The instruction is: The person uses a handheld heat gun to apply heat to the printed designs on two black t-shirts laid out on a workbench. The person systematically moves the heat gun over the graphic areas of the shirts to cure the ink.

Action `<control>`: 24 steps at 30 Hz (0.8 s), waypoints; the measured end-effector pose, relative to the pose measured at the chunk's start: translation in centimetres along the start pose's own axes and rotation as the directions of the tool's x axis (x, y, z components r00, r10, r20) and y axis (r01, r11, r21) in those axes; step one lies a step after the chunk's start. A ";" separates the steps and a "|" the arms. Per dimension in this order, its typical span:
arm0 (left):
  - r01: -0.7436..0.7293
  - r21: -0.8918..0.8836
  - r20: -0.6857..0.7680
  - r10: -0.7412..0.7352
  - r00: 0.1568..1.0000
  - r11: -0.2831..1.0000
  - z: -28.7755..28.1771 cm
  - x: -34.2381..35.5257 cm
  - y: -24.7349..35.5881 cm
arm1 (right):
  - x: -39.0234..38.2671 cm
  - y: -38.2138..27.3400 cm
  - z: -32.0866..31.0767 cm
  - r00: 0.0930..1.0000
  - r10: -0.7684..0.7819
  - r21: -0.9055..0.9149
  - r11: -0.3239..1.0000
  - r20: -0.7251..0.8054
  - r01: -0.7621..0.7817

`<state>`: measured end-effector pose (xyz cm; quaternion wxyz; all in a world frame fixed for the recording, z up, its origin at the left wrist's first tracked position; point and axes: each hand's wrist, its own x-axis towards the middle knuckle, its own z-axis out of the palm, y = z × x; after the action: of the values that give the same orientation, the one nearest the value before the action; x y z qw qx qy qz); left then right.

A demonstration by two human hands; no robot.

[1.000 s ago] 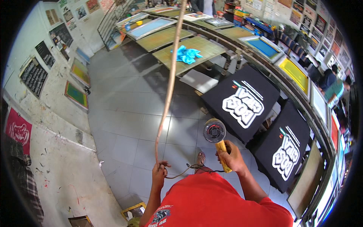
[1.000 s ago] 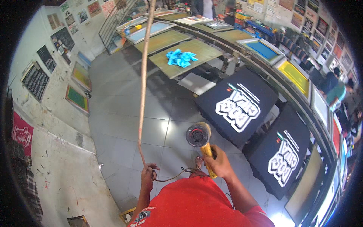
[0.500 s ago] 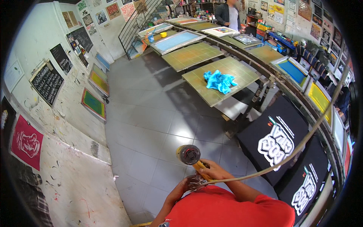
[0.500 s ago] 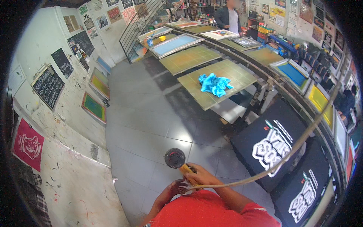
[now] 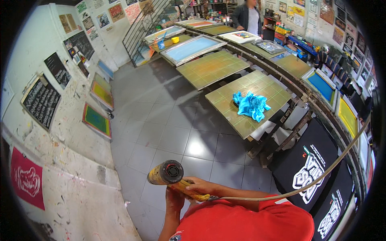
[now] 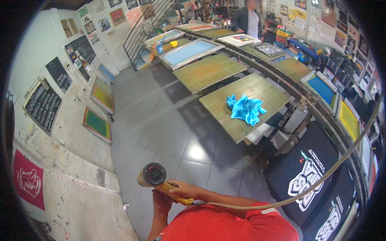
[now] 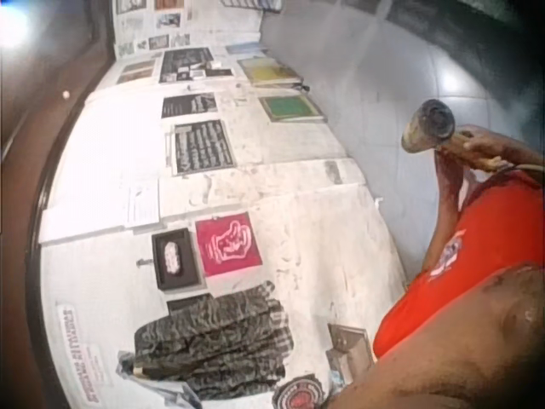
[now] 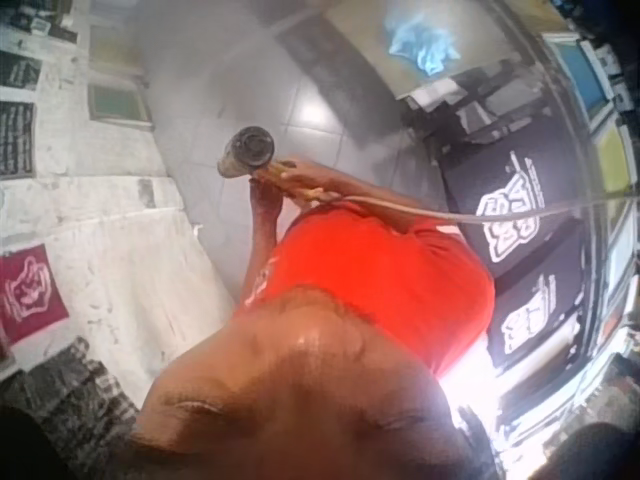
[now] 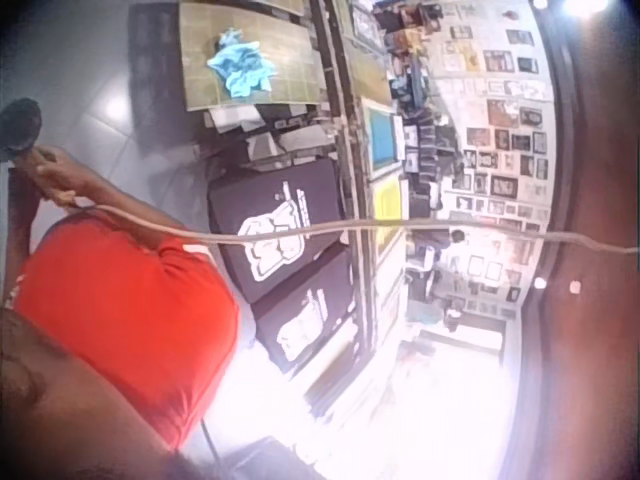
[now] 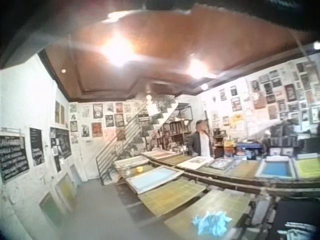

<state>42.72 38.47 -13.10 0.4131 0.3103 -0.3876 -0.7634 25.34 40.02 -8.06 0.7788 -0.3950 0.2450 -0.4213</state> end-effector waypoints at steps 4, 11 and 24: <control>0.016 -0.275 0.049 -0.003 0.999 0.961 -0.7 5.7 4.7 | 4.7 -2.3 -1.9 1.000 0.027 0.030 0.999 -0.012 -0.027; 0.044 -0.229 -0.004 -0.047 0.999 0.972 -0.5 16.9 9.8 | 10.3 -6.2 -3.9 0.946 -0.006 0.115 0.992 -0.325 0.046; 0.157 -0.047 0.178 -0.147 0.973 0.986 5.4 34.0 10.4 | 11.6 -13.5 -15.2 0.852 -0.199 0.146 0.942 -0.483 0.303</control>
<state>26.65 6.92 -6.82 0.3273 0.2587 -0.3740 -0.8283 14.32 19.45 -6.12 0.6741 -0.2248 0.3216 -0.6258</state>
